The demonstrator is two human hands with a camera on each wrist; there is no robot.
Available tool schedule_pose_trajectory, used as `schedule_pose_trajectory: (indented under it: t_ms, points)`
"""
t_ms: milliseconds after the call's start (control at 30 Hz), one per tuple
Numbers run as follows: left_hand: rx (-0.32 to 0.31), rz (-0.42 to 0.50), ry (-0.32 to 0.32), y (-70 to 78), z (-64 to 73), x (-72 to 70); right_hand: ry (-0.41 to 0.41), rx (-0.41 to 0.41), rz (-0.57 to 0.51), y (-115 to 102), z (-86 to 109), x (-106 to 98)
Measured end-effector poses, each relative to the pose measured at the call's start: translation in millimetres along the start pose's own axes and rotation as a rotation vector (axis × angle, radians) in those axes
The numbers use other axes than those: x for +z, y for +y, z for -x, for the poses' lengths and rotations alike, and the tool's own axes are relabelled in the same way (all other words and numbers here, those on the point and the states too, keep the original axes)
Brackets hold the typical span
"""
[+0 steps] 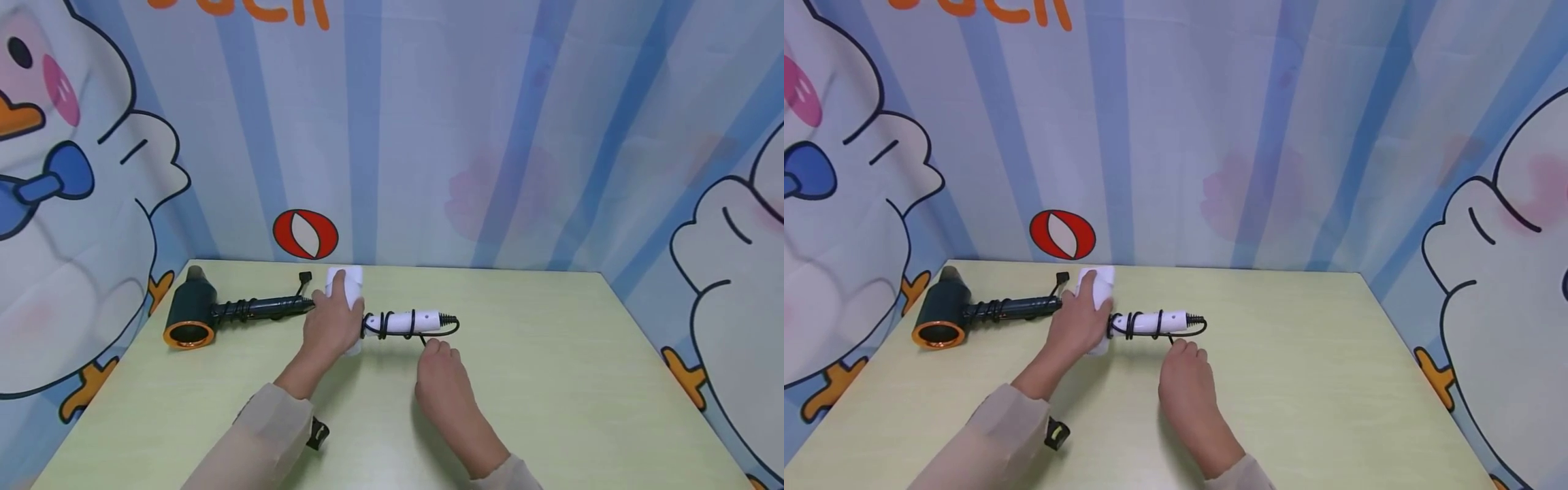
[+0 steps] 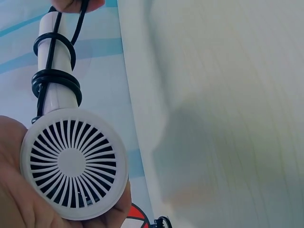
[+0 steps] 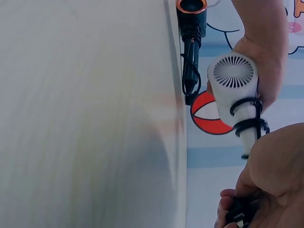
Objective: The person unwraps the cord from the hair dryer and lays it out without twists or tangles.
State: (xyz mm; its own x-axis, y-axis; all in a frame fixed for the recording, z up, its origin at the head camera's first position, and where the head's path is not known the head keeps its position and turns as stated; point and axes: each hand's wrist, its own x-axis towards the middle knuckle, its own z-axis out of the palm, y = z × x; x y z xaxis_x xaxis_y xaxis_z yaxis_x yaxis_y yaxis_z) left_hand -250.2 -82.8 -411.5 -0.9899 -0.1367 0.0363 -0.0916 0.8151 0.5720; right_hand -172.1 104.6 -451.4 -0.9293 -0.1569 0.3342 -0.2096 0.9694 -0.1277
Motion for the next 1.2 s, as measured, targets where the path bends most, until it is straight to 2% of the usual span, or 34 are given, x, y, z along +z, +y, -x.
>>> schedule_pose_trajectory:
  t_ms: [100, 200, 300, 400, 633, 800, 1000, 1200]
  points:
    - [-0.012, 0.023, -0.013, -4.1, 0.1, -0.4, 0.020, -0.009, 0.004, 9, 0.3, 1]
    - [-0.039, 0.043, -0.050, -7.4, 0.4, -1.6, 0.045, -0.054, 0.014, 18, -0.7, 1]
    - [-0.060, 0.055, -0.091, -8.8, 1.7, -2.9, 0.041, -0.091, 0.007, 28, -1.6, 0]
    - [-0.063, 0.070, -0.118, -9.3, 3.9, -4.7, 0.032, -0.085, -0.013, 36, -2.6, 0]
    - [-0.043, 0.083, -0.142, -8.7, 9.0, -7.2, 0.037, -0.044, -0.043, 57, -4.6, -6]
    - [-0.013, 0.074, -0.150, -11.7, 12.5, -7.9, 0.054, -0.084, -0.041, 79, -6.3, -15]
    - [0.017, 0.018, -0.155, -17.0, 12.6, -11.1, 0.120, -0.151, 0.053, 106, -7.5, -23]
    - [0.044, -0.014, -0.157, -18.6, 13.5, -10.8, 0.117, -0.199, 0.077, 112, -12.6, -26]
